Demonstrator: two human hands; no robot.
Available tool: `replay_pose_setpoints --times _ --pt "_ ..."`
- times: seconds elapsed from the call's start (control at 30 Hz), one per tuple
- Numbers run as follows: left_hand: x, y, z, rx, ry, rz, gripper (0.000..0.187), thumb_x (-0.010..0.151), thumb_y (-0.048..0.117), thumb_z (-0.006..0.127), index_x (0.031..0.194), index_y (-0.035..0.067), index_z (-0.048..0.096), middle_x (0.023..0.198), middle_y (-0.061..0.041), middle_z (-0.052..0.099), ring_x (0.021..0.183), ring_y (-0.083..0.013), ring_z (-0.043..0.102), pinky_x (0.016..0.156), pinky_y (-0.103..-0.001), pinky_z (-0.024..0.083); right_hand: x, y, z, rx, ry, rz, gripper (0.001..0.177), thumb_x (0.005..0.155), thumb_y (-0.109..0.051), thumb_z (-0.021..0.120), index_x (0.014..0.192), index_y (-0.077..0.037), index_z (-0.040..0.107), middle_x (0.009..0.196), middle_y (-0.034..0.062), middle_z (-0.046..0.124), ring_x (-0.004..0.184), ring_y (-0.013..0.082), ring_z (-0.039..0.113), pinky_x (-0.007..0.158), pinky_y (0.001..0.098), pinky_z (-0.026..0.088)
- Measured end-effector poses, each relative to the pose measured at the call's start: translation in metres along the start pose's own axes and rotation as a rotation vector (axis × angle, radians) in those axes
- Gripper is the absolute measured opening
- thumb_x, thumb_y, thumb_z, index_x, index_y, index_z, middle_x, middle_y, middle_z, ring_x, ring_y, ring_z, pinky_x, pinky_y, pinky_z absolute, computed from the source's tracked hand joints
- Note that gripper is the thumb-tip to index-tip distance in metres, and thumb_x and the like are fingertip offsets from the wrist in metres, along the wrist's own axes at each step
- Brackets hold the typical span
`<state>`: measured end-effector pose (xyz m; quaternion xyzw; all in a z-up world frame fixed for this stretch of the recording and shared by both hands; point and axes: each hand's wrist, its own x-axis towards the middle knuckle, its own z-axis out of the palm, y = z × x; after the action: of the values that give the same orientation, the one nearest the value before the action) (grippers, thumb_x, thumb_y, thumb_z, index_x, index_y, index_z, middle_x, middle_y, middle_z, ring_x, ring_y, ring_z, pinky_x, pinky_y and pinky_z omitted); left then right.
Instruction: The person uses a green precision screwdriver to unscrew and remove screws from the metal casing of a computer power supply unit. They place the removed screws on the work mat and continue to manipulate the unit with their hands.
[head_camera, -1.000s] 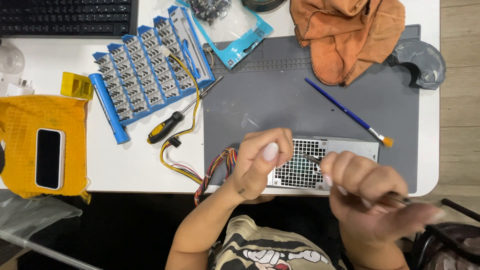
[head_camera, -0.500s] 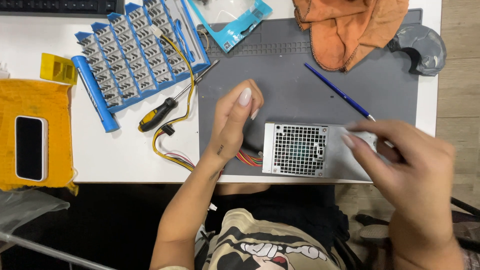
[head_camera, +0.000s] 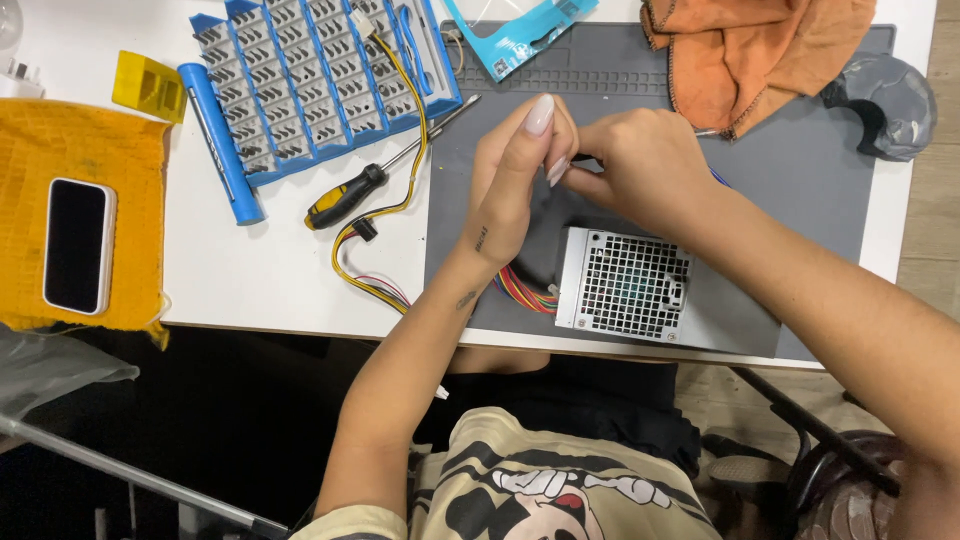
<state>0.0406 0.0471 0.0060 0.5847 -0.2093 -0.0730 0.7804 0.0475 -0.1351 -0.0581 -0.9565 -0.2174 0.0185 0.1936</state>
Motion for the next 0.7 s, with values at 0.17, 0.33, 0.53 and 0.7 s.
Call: replay_pose_setpoints --times 0.17,0.33,0.53,0.7 --pt "0.000 -0.008 -0.002 -0.039 0.044 -0.018 0.045 0.107 0.044 0.036 0.075 0.013 0.040 0.076 -0.001 0.041 0.075 -0.0137 0.040 0.077 -0.028 0.035 0.006 0.011 0.025 -0.261 -0.073 0.092 0.028 0.102 -0.056 0.063 0.094 -0.033 0.076 0.068 0.0069 0.071 0.063 0.0376 0.069 0.049 0.0495 0.046" --pt "-0.010 0.006 -0.002 -0.027 0.070 0.016 0.043 0.108 0.042 0.036 0.075 0.014 0.040 0.075 -0.001 0.040 0.075 -0.0129 0.039 0.075 -0.029 0.033 0.021 0.010 0.033 -0.272 -0.165 0.180 0.042 0.105 -0.059 0.055 0.098 -0.020 0.070 0.074 0.0131 0.072 0.067 0.0448 0.070 0.053 0.0539 0.050" --pt "-0.036 0.036 -0.005 -0.025 0.052 0.082 0.042 0.110 0.040 0.034 0.080 0.012 0.040 0.077 -0.004 0.040 0.076 -0.0161 0.040 0.075 -0.030 0.033 0.026 -0.003 -0.006 -0.043 -0.239 0.259 0.031 0.098 -0.033 0.056 0.104 -0.004 0.064 0.088 0.0226 0.072 0.082 0.0509 0.065 0.065 0.0593 0.048" --pt "-0.059 0.053 0.000 -0.070 0.003 0.080 0.042 0.111 0.046 0.035 0.085 0.012 0.041 0.081 -0.004 0.041 0.079 -0.0161 0.039 0.077 -0.029 0.033 0.019 0.016 0.008 0.067 -0.199 0.271 0.027 0.110 -0.016 0.043 0.095 0.003 0.053 0.096 0.0286 0.063 0.079 0.0523 0.059 0.067 0.0596 0.043"
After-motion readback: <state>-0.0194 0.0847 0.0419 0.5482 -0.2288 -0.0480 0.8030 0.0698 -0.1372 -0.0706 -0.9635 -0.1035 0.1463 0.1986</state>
